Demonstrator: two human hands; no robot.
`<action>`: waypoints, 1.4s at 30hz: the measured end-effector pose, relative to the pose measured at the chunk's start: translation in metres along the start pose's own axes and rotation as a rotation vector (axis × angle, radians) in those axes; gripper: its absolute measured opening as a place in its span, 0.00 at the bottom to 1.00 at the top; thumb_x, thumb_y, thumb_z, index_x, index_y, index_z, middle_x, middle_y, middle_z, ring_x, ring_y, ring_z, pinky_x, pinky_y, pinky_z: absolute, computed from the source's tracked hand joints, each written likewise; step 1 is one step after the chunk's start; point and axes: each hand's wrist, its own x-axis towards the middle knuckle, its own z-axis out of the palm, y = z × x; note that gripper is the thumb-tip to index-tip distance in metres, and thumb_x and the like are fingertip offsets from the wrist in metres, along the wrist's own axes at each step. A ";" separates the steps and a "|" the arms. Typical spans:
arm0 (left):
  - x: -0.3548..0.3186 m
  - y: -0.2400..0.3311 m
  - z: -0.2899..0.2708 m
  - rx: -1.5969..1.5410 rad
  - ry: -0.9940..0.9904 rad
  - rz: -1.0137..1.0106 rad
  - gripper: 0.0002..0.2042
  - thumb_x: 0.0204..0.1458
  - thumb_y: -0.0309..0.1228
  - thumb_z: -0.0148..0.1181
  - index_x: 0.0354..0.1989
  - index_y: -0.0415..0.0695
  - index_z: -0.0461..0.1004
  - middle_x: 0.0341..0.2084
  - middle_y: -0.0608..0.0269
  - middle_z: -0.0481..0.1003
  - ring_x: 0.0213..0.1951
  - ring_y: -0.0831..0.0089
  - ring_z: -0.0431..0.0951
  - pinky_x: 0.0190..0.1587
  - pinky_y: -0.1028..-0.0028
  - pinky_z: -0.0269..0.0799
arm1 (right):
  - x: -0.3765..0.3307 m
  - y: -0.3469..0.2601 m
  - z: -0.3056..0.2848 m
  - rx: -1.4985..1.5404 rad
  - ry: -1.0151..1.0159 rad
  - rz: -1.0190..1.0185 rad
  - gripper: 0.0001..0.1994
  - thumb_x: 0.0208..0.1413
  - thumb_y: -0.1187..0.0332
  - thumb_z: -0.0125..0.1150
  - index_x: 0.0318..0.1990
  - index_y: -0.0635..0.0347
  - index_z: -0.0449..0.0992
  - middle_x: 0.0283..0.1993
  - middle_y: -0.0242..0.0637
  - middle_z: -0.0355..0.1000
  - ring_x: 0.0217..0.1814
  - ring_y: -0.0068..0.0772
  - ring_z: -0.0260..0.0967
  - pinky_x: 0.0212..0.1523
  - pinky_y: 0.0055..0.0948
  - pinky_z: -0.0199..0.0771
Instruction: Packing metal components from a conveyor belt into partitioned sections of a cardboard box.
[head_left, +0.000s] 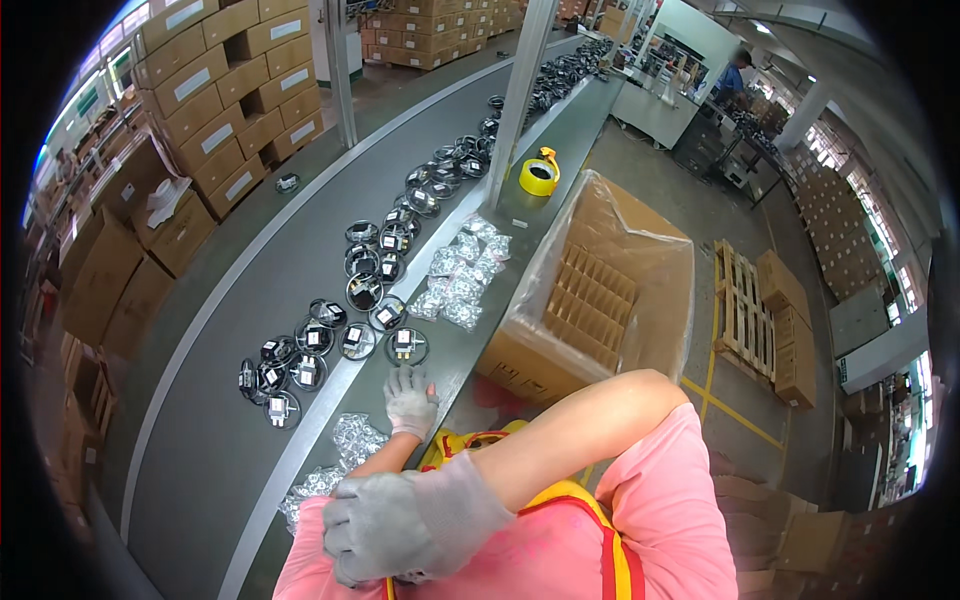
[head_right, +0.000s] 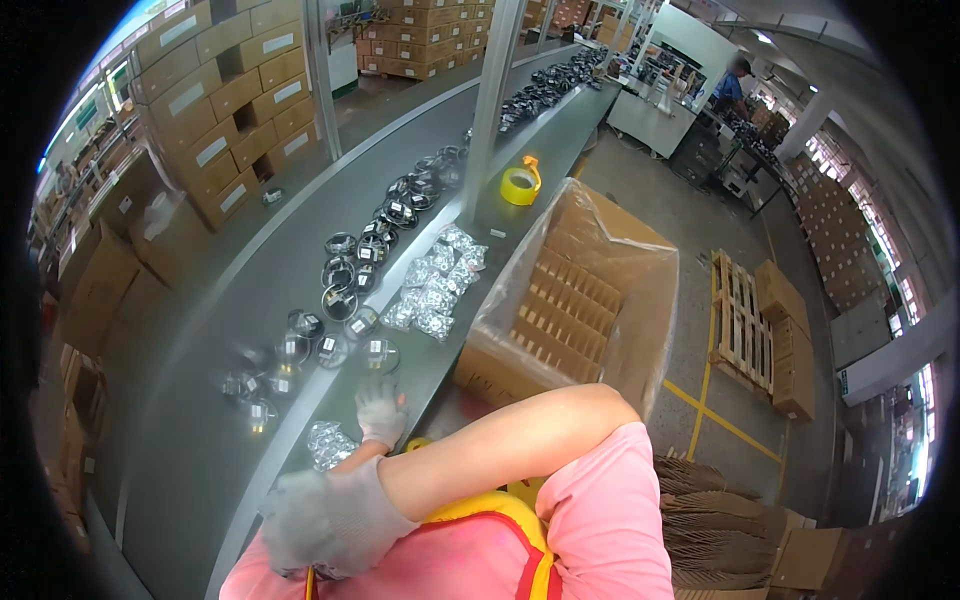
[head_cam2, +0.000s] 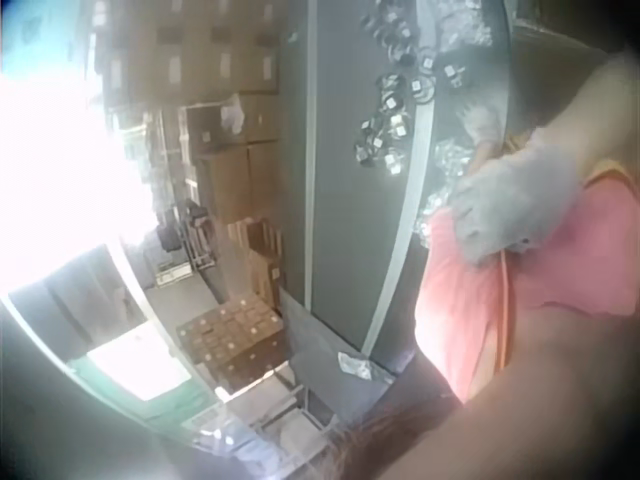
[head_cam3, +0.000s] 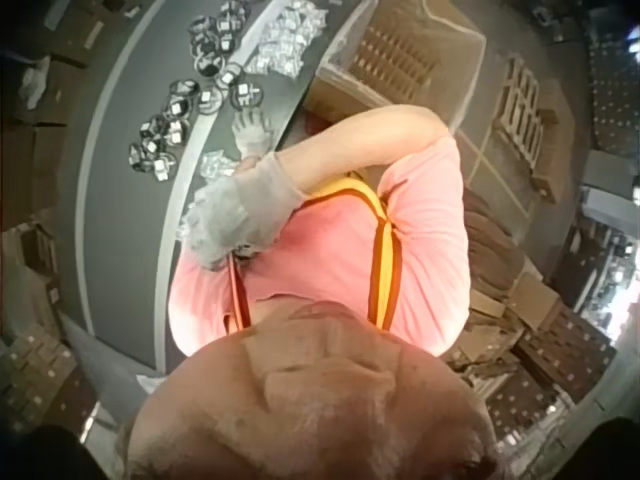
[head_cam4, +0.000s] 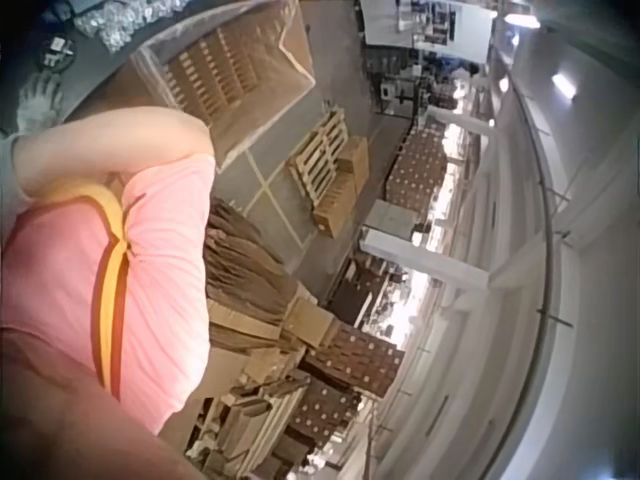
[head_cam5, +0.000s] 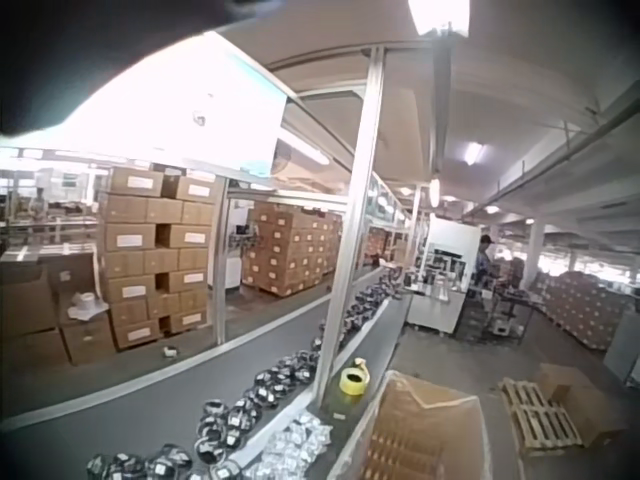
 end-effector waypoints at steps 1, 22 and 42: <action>0.000 0.000 0.000 0.023 0.002 0.000 0.21 0.47 0.40 0.57 0.50 0.46 0.69 0.50 0.54 0.65 0.57 0.50 0.60 0.58 0.52 0.55 | 0.001 -0.001 -0.001 -0.014 -0.100 0.002 0.05 0.36 0.66 0.60 0.18 0.55 0.75 0.22 0.35 0.72 0.31 0.41 0.72 0.38 0.35 0.68; 0.028 0.008 -0.063 -0.261 -0.184 -0.060 0.07 0.44 0.31 0.59 0.31 0.46 0.73 0.38 0.55 0.71 0.41 0.54 0.71 0.44 0.60 0.70 | -0.122 0.014 -0.083 0.422 0.286 -0.140 0.07 0.50 0.68 0.58 0.34 0.62 0.75 0.34 0.37 0.69 0.40 0.38 0.69 0.42 0.41 0.72; 0.026 -0.239 -0.109 0.292 0.024 -0.052 0.21 0.41 0.35 0.60 0.48 0.61 0.73 0.53 0.65 0.67 0.54 0.60 0.66 0.48 0.54 0.64 | -0.099 0.388 0.095 -0.425 0.012 1.030 0.28 0.47 0.54 0.64 0.52 0.61 0.65 0.47 0.51 0.71 0.52 0.52 0.67 0.49 0.46 0.71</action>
